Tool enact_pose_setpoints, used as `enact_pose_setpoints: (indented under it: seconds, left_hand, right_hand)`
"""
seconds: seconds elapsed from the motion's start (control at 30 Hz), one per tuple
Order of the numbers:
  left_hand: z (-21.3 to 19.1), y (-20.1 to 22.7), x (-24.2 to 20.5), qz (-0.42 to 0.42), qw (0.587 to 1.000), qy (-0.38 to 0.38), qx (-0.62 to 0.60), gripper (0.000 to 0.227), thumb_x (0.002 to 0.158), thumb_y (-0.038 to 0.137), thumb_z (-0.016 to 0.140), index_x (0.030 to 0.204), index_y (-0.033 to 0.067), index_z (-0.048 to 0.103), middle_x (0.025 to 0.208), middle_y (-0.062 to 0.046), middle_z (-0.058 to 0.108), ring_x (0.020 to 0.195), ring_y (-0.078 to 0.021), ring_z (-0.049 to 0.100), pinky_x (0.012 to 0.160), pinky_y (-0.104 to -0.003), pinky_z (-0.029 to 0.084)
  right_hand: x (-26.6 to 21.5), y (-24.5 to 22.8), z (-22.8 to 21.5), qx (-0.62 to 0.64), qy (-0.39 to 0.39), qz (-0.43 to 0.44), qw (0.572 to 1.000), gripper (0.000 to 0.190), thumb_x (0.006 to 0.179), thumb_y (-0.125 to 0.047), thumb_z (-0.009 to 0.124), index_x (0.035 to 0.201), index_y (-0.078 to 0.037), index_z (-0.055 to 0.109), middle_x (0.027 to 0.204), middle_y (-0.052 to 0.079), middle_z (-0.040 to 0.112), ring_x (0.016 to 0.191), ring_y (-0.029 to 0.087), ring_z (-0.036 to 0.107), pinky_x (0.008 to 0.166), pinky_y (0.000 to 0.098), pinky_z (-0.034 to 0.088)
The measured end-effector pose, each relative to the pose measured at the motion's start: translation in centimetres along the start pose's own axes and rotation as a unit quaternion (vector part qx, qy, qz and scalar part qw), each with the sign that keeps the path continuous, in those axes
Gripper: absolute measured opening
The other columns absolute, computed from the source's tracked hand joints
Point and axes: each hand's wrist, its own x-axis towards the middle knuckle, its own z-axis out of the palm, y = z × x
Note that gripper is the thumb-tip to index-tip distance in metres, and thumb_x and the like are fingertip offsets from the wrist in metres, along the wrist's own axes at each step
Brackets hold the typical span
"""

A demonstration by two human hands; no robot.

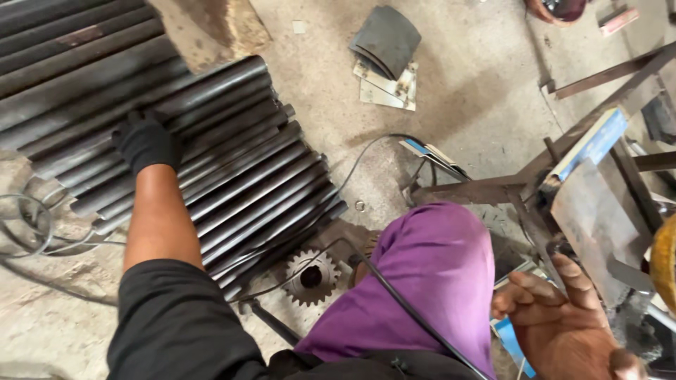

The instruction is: The person welds a metal pipe to a flat metal plate using a welding torch. They then pick up a metal cylinder and weld it to the same plate. The person is sitting on the floor in a workshop environment.

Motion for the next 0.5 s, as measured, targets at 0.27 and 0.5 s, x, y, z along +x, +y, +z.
enact_pose_setpoints:
  seconds: [0.27,0.5]
  left_hand:
    - [2.4,-0.1,0.0,0.031,0.991,0.116,0.059,0.053,0.088,0.031,0.059,0.135,0.0092,0.066,0.13,-0.023,0.057,0.12,-0.0463,0.05,0.101,-0.062,0.035]
    - [1.8,0.2,2.0,-0.034,0.999,0.016,0.039,0.035,0.106,0.03,0.049,0.13,0.0128,0.068,0.144,-0.021,0.054,0.125,-0.0457,0.051,0.099,-0.069,0.035]
  right_hand:
    - [-1.4,0.5,-2.6,-0.067,0.081,0.016,0.994,0.089,0.092,-0.048,0.077,0.159,0.0,0.041,0.145,0.035,0.053,0.115,0.05,0.058,0.104,0.0631,0.038]
    - [-1.3,0.4,-4.6,-0.092,0.071,0.027,0.993,0.088,0.091,-0.036,0.075,0.163,0.002,0.039,0.149,0.04,0.05,0.119,0.052,0.058,0.105,0.0639,0.038]
